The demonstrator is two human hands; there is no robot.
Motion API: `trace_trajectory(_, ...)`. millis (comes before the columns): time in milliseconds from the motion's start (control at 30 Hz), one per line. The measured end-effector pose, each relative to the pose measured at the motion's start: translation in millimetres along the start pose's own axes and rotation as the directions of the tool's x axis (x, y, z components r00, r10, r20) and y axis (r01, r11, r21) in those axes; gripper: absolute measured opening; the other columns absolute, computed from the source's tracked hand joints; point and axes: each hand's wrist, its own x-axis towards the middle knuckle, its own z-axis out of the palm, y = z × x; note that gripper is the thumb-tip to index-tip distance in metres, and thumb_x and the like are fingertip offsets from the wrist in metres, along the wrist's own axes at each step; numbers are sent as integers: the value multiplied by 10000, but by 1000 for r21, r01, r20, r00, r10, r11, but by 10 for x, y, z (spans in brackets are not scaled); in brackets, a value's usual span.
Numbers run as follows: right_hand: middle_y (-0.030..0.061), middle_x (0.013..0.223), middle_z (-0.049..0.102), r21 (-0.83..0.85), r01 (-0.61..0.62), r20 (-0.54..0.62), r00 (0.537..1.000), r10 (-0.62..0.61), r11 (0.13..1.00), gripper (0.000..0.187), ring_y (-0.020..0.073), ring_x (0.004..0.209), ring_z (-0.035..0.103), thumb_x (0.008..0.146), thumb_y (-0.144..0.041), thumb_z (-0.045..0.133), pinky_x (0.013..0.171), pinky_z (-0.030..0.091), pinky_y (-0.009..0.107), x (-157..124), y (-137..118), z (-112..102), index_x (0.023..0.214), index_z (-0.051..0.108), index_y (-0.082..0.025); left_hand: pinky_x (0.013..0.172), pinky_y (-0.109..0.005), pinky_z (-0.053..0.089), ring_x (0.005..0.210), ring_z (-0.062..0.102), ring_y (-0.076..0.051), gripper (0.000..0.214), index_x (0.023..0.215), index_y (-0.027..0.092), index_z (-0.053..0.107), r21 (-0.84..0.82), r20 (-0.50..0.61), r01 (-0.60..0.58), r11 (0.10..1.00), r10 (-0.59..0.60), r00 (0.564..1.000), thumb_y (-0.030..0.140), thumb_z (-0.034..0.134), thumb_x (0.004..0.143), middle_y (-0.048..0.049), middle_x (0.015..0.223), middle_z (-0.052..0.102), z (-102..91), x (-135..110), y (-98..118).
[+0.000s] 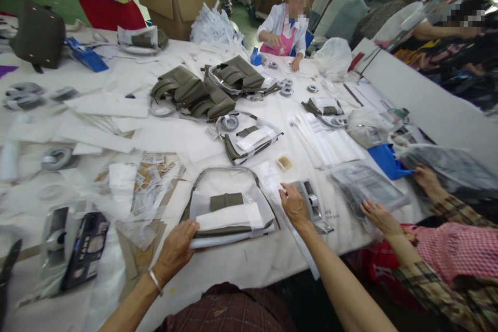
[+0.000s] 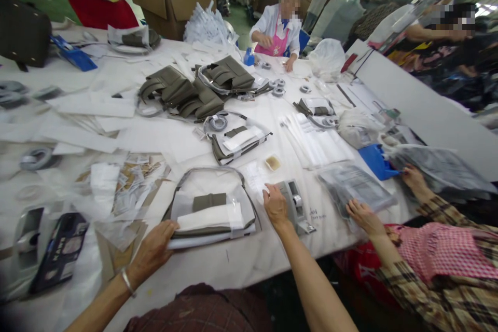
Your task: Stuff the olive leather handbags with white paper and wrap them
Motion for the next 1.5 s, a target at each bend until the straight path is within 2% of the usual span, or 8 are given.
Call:
trace_trajectory(100,168,1371,523,-59,-45,2,999,45,997,510,233,1149,563,945,-334,400,978,430,351,504,-55,-84,1409,403,-122,867,-385,537,985,616,-261,562,1137,190,505,48,-41,-36,998,38,998,24,431,605,-101,1070,640,34,-26,-11)
trace_trajectory(233,198,1564,279,-212,-148,69,984,166,966,607,338,1430,255,891,-334,507,1153,211,502,989,18,-115,1424,390,-66,868,-367,534,977,621,-249,559,1128,198,511,60,-56,-37,998,41,998,9,422,610,-94,1059,648,70,-58,-8)
trace_trajectory(533,119,1631,119,-350,-74,337,920,200,934,539,336,1485,87,897,-356,494,1173,26,535,1347,196,175,1394,475,-148,897,-355,513,980,617,-230,596,1159,206,513,66,-64,-7,998,11,998,-8,415,612,-77,1058,658,103,-107,27)
trace_trajectory(833,81,1473,463,-290,-62,401,898,180,955,399,376,1415,275,834,-399,574,1118,192,579,1530,263,67,1189,649,-232,865,-349,508,970,598,-235,560,1099,197,543,53,6,17,998,-17,1000,-11,427,592,-80,1062,652,53,-31,94)
trace_trajectory(967,109,1270,622,-201,-48,276,956,104,978,287,305,1249,478,890,-334,484,1075,277,499,1386,131,-122,1064,686,-229,865,-361,513,972,599,-241,547,1095,191,533,45,48,40,998,-42,998,-2,437,592,-84,1056,649,36,-27,120)
trace_trajectory(1133,74,1012,689,-42,19,223,975,-9,999,239,205,966,607,885,-387,510,884,417,311,741,-15,-203,863,671,-212,890,-377,519,991,603,-246,529,1105,188,528,0,18,47,999,-47,999,16,455,611,-90,1054,645,18,-8,97)
trace_trajectory(1300,49,813,669,12,-150,248,958,142,989,208,192,745,610,793,-403,626,686,429,290,69,64,10,776,616,-195,922,-373,524,1021,618,-238,508,1110,185,518,-68,-23,66,995,-68,997,22,446,635,-87,1064,648,-28,-15,30)
trace_trajectory(1500,66,817,673,66,-244,286,934,216,968,156,203,792,621,791,-335,602,730,439,294,-160,148,180,725,621,-196,925,-368,535,1038,634,-228,454,1108,199,520,-188,40,144,972,-139,989,64,464,678,-70,1065,643,-190,5,-47)
